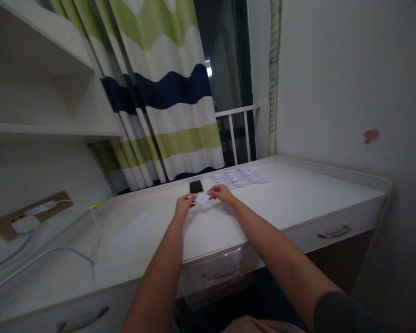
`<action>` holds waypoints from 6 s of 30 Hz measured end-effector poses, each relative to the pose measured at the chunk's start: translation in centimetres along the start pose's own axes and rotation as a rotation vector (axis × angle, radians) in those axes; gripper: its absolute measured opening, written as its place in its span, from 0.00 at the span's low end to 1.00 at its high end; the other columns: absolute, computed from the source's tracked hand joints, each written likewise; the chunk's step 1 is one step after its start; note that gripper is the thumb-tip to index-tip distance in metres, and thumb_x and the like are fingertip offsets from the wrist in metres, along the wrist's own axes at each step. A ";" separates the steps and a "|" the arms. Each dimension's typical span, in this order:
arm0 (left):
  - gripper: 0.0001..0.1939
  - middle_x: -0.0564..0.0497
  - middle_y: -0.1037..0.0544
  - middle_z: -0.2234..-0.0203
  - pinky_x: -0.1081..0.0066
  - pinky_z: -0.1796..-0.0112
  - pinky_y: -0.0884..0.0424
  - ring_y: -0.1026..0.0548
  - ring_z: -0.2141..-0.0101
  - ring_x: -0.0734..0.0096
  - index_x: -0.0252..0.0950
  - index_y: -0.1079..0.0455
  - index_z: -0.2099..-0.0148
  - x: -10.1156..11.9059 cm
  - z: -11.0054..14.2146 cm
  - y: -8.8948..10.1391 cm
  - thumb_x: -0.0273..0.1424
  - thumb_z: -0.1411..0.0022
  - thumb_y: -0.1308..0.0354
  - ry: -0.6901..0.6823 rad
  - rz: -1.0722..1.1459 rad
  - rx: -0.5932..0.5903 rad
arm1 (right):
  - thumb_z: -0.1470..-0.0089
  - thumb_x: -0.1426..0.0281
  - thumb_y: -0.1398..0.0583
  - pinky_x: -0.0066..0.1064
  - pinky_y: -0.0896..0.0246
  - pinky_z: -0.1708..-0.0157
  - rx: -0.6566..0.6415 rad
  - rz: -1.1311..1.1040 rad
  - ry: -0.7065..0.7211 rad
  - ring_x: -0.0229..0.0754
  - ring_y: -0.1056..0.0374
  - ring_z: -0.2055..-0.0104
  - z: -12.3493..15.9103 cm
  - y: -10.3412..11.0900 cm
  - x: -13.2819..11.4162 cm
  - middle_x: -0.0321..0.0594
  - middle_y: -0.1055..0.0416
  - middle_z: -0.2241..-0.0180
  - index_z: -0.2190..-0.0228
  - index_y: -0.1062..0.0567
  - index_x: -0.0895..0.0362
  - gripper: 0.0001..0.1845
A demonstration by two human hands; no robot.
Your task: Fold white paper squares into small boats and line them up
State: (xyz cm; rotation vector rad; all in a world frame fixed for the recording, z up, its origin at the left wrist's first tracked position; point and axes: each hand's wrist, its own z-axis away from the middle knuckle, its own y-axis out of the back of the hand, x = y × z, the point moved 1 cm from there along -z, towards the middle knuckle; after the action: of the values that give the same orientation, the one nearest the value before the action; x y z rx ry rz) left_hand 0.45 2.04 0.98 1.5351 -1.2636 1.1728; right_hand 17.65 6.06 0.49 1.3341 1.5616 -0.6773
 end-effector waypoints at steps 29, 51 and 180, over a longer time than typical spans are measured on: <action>0.18 0.46 0.24 0.73 0.77 0.75 0.34 0.26 0.73 0.73 0.30 0.29 0.68 0.3 0.3 -0.2 0.38 0.60 0.38 0.060 0.158 -0.092 | 0.58 0.65 0.39 0.20 0.47 0.82 0.181 -0.172 -0.044 0.31 0.35 0.81 0.3 0.3 -1.0 0.34 0.32 0.83 0.81 0.29 0.62 0.11; 0.08 0.53 0.27 0.80 0.72 0.70 0.37 0.32 0.74 0.71 0.33 0.30 0.76 0.2 0.4 -0.5 0.34 0.58 0.43 -0.321 -0.390 -0.087 | 0.64 0.62 0.38 0.22 0.49 0.82 0.113 -0.035 0.054 0.31 0.40 0.79 -0.1 -0.2 -0.2 0.33 0.34 0.82 0.77 0.28 0.61 0.14; 0.06 0.52 0.27 0.79 0.77 0.76 0.38 0.30 0.78 0.74 0.36 0.34 0.65 -0.3 1.3 -2.7 0.28 0.48 0.48 -0.253 -0.630 0.056 | 0.60 0.78 0.45 0.22 0.50 0.76 0.036 0.425 0.217 0.31 0.44 0.77 1.4 -2.9 -0.5 0.30 0.38 0.80 0.75 0.33 0.60 0.05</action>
State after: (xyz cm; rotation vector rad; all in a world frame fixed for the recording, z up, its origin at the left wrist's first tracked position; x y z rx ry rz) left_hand 3.34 1.30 0.26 1.9728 -0.7966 0.6222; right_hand 15.28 3.88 -0.05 1.7440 1.3690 -0.3048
